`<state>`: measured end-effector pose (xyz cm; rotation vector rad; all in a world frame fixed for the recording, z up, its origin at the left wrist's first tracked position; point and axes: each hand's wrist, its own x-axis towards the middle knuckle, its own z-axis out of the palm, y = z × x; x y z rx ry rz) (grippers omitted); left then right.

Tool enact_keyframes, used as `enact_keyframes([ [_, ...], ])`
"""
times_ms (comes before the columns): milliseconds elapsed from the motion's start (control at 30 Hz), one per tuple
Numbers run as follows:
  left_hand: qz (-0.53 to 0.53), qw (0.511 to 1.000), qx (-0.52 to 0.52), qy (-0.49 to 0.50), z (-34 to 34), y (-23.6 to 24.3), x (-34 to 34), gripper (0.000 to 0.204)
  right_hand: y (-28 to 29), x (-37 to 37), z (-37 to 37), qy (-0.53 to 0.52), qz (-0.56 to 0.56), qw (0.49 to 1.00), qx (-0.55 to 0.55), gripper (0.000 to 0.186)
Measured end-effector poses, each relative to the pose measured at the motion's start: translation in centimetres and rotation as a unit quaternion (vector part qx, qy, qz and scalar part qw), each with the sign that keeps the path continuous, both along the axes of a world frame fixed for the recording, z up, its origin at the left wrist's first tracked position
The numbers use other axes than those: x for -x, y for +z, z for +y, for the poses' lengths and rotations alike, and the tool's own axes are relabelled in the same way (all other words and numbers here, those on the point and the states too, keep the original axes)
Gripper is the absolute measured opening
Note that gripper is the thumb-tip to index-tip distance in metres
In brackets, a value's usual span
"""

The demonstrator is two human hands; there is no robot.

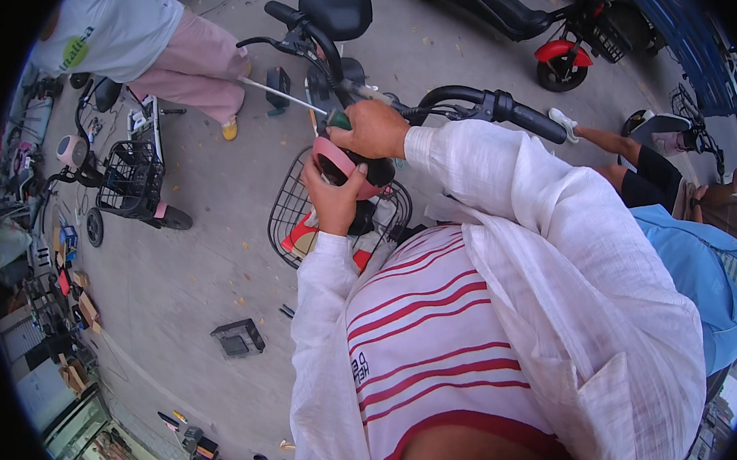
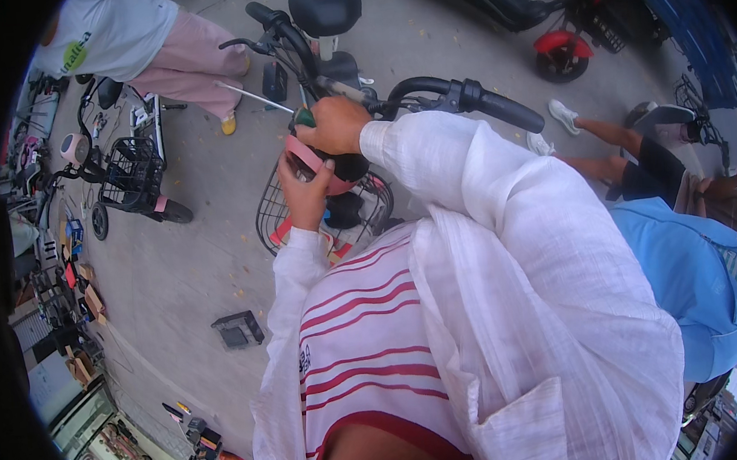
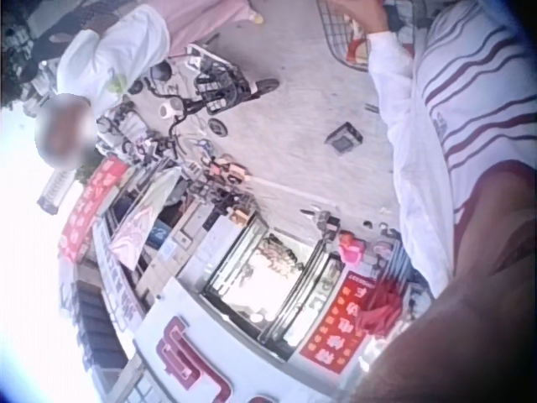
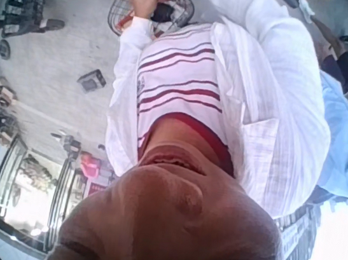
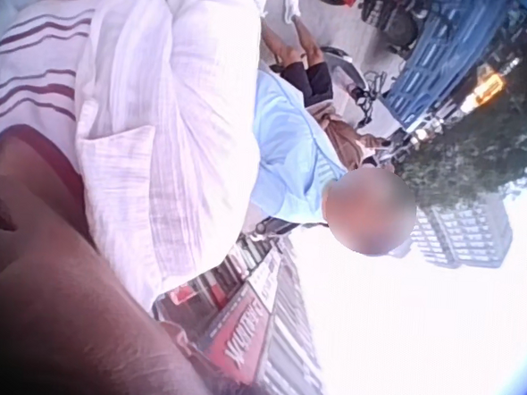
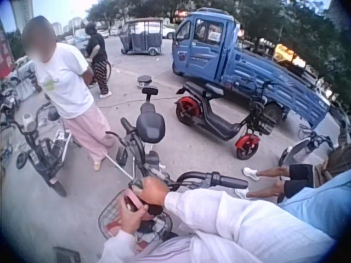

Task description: The person uses a screwdriver to tighten screws on the pink handlebar grip of an electric bicycle. The person holds the grip with one hand and turns the screwdriver with the other to secure the component.

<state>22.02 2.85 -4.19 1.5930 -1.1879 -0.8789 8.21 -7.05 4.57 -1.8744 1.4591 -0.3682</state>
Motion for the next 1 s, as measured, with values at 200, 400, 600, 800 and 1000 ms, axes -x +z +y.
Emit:
enact_keyframes([
  [200,-0.018,1.0,0.007,-0.008,0.3,-1.2,0.6,0.09,-0.7,0.5,-0.4,-0.002,-0.005,1.0,0.015,0.045],
  [400,0.074,0.997,0.024,-0.024,-1.1,-2.3,-0.1,0.089,-0.5,0.5,-0.8,-0.035,-0.008,0.999,-0.001,0.046],
  [600,0.051,0.998,0.021,-0.033,-1.6,-2.3,-0.6,0.085,-1.2,-0.1,-1.0,-0.058,0.005,0.998,-0.007,0.048],
  [800,0.044,0.997,-0.055,-0.033,-2.4,-1.2,-0.8,0.069,-0.8,0.4,-2.1,-0.038,0.007,0.999,-0.015,0.05],
  [1000,0.5,0.859,-0.103,-0.024,-3.5,0.1,-1.7,0.045,4.3,4.2,1.7,0.014,-0.045,0.998,0.048,0.042],
])
